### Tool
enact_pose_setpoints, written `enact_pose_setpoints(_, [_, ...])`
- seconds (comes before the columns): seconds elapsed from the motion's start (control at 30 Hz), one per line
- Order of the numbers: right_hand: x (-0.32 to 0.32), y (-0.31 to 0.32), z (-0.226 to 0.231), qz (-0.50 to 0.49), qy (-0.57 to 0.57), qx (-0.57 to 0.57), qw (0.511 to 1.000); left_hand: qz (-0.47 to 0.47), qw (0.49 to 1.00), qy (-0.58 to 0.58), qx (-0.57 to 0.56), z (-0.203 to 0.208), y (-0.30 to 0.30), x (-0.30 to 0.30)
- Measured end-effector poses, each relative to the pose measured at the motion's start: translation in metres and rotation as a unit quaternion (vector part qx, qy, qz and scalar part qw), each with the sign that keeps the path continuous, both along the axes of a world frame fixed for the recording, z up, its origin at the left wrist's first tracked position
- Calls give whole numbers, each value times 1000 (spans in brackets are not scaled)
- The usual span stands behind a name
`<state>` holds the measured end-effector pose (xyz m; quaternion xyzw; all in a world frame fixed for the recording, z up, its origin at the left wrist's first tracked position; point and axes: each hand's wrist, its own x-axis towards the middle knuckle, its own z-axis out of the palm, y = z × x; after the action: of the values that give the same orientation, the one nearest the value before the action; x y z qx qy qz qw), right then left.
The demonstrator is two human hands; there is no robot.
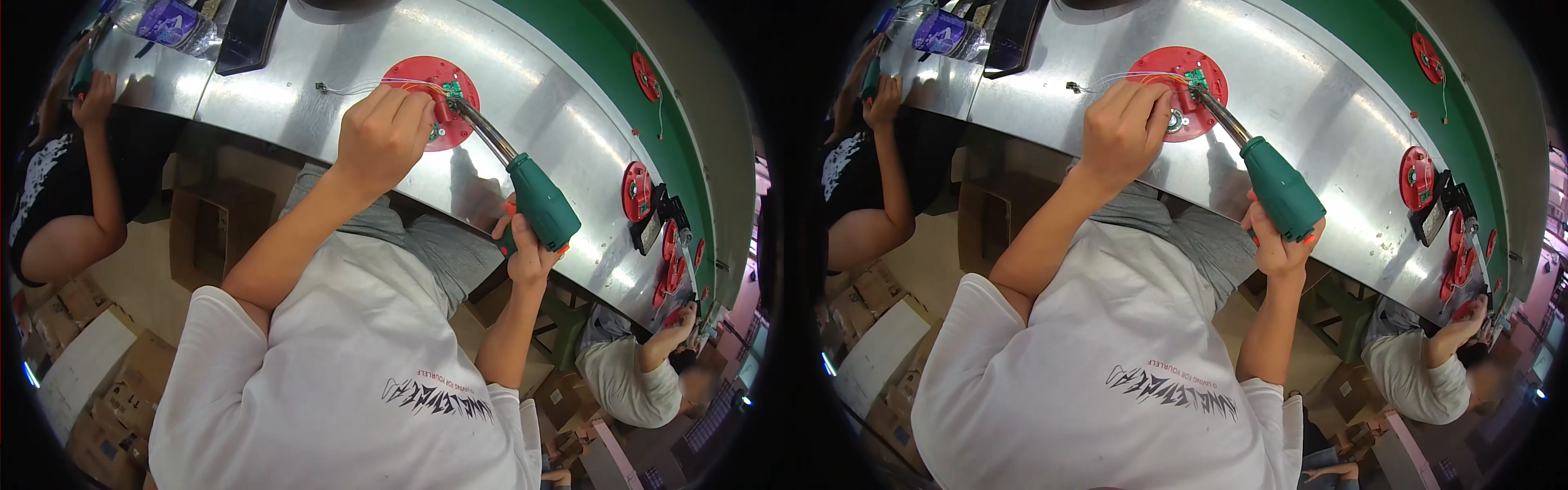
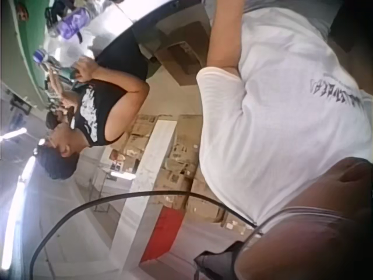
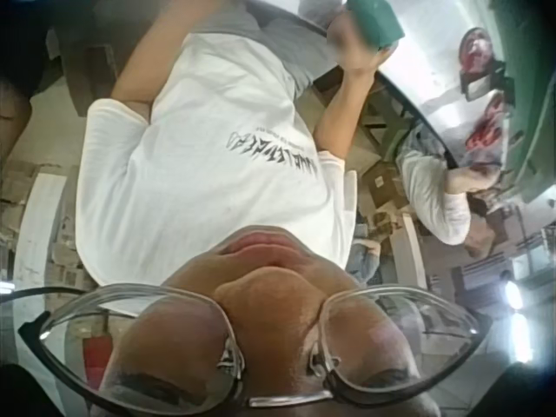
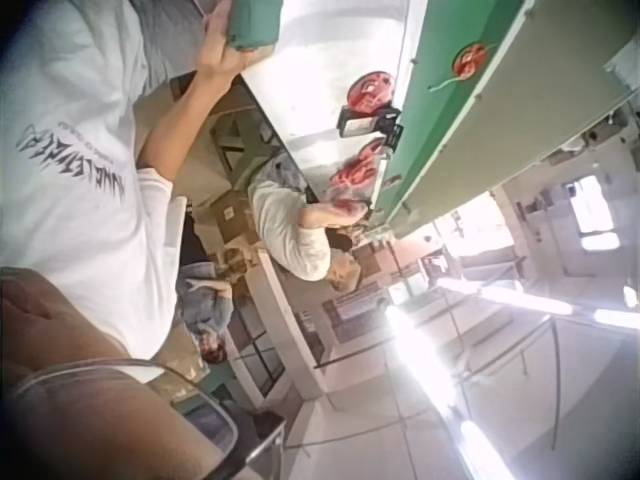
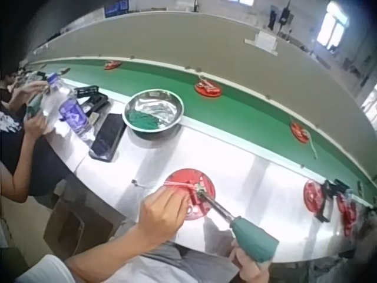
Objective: Soldering electrical wires to printed circuit boards at an assembly line station.
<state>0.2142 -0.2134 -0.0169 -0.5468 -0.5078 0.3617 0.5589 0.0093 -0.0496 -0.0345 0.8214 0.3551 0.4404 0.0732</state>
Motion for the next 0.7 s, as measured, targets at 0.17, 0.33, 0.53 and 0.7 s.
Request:
enact_pose_setpoints(0.17, [-1,5,8,-12,64,-39,997,1,1000,5,-2,0,0,1])
enact_pose_setpoints(0.33, [-4,7,7,-57,128,17,990,2,1000,5,2,-2,2,2])
enact_pose_setpoints(0.53, [5,1,-4,-99,138,55,984,3,999,-16,48,-3,5,3])
enact_pose_setpoints(0.7, [7,3,-9,-133,154,60,977,1,1000,8,-10,3,0,1])
